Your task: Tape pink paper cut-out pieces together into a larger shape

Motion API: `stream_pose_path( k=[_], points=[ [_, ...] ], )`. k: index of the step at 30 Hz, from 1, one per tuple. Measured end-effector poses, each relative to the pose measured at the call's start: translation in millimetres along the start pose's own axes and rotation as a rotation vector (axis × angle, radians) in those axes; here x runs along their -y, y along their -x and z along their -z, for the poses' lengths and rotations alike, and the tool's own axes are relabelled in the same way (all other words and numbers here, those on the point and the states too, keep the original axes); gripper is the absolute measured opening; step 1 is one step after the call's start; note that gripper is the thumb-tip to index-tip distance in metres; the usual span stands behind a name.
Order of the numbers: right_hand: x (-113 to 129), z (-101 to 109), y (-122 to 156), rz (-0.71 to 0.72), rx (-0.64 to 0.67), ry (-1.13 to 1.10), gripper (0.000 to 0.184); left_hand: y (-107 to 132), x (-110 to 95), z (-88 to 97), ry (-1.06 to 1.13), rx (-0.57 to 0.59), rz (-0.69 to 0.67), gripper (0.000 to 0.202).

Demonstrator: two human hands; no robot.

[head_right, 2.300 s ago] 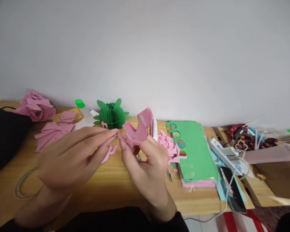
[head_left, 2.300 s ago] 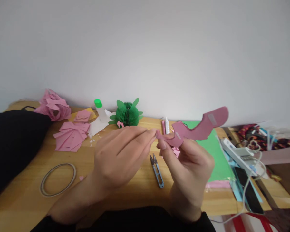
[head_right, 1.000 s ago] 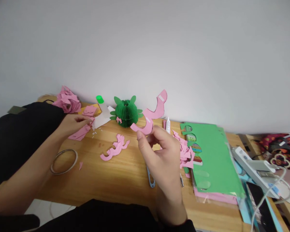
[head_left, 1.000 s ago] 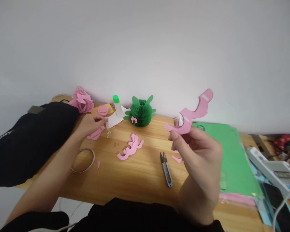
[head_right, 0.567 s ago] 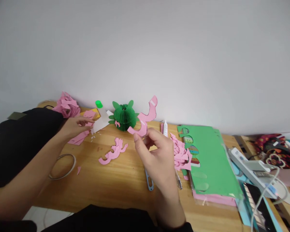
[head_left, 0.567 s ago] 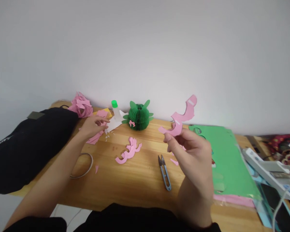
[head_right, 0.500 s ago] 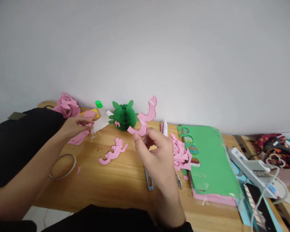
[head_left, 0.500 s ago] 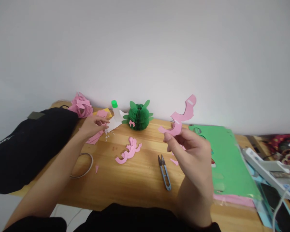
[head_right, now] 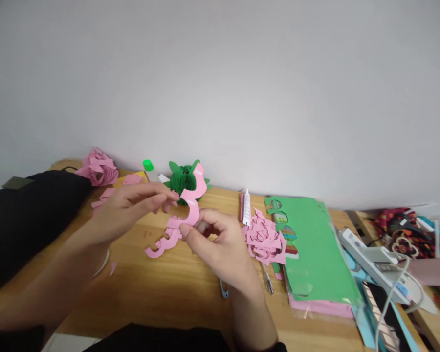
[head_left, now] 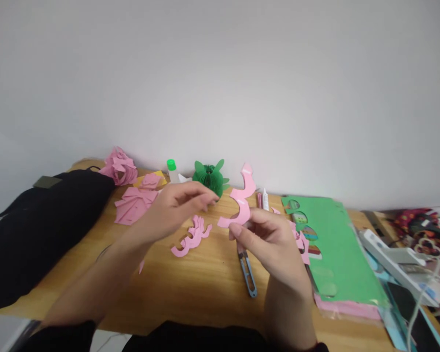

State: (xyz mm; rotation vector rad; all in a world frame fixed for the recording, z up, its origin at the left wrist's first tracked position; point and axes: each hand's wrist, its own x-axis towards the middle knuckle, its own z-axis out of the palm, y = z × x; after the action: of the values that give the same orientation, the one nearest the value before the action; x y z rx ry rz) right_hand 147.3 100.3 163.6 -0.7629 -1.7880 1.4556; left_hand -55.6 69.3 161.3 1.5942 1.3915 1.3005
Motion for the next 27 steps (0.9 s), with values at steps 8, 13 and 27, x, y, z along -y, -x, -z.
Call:
stream_pose_path(
  k=[8,13,27],
  points=[
    [1,2,-2,0.046,-0.079,0.003,0.016,-3,-18,-38.6,0.132,-0.112,-0.118,0.023],
    [-4,3,-2,0.11,-0.229,-0.042,0.009,-1,-17,-38.9,0.047,-0.151,-0.176,0.022],
    [-2,-6,3,0.341,-0.41,0.36,0.015,11,-16,-53.8,-0.505,-0.429,-0.545,0.009]
  ],
)
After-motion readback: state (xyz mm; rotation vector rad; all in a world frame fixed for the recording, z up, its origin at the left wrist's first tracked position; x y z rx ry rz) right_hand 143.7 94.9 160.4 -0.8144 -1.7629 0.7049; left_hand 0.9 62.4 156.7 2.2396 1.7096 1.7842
